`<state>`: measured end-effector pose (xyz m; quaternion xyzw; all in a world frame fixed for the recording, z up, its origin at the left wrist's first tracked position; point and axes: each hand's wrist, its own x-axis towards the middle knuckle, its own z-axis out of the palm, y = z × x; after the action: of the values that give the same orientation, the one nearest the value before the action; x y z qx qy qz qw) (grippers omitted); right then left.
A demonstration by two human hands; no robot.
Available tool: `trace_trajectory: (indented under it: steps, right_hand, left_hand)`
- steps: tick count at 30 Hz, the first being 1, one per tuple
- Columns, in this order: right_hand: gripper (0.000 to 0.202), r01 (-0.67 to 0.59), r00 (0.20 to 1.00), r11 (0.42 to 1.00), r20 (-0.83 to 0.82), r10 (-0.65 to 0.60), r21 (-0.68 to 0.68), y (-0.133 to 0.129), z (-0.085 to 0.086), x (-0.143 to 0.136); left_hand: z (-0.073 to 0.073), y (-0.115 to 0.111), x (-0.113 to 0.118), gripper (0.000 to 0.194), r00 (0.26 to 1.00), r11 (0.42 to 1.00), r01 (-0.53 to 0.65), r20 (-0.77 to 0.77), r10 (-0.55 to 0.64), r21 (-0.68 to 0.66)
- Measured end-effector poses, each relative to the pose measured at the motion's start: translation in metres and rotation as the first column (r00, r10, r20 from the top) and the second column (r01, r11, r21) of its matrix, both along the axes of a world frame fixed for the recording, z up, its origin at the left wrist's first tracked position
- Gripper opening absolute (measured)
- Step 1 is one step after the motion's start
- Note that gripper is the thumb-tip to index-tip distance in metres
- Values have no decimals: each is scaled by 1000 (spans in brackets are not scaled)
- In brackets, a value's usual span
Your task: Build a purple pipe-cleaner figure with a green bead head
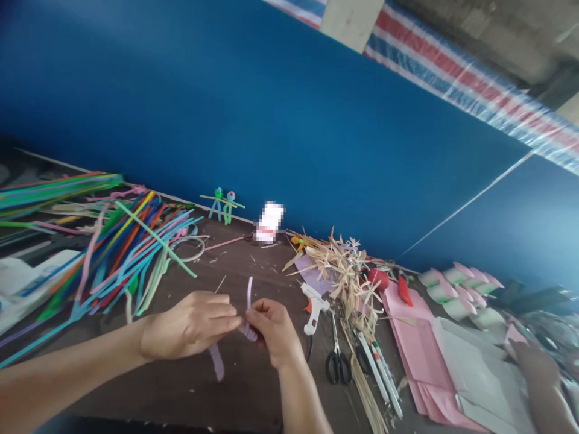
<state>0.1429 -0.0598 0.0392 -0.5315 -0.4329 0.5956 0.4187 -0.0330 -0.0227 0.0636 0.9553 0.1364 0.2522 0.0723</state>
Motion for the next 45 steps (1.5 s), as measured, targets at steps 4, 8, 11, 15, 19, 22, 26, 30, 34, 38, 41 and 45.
trace_trajectory:
  steps: [4,8,11,15,19,22,26,30,34,38,41,45]
  right_hand:
    - [43,187,976,969,-144,-165,158,-1,-2,-8]
    - [14,174,984,933,-23,-176,315,-2,-2,-9]
    - [7,47,981,894,149,-125,445,-5,1,-7]
    - [15,-40,941,845,304,-147,533,-11,7,-7]
    - [11,-64,909,878,390,-145,475,-14,0,-11]
    - [11,-52,925,891,359,-128,451,-14,-8,-16]
    - [11,-23,961,902,257,-99,432,-13,-16,-20]
    - [10,-9,940,910,313,-133,414,-16,-16,-18]
    - [9,-65,762,890,599,-248,450,-22,-6,-13]
    - [10,-162,637,850,711,-297,501,-24,7,-10]
    - [11,-162,666,832,681,-304,530,-22,13,-7]
    - [10,-82,781,833,554,-288,548,-20,11,-5]
  left_hand:
    - [-6,-2,5,21,983,950,-62,145,111,-305]
    - [-8,-3,11,16,957,795,-56,194,215,-604]
    - [-5,-3,13,18,940,657,-41,194,281,-752]
    - [-1,-2,13,18,931,581,-62,163,326,-812]
    - [-4,0,12,17,915,670,-124,176,362,-732]
    - [-8,1,11,16,915,751,-168,183,360,-639]
    - [-12,2,11,15,917,777,-194,172,361,-598]
    - [-16,6,9,15,900,797,-271,151,408,-539]
    - [-21,12,5,15,904,867,-359,101,415,-344]
    - [-27,15,3,20,942,935,-333,-2,335,-122]
    - [-26,15,3,20,957,953,-291,-26,290,-81]
    - [-21,13,4,17,953,922,-293,-5,302,-255]
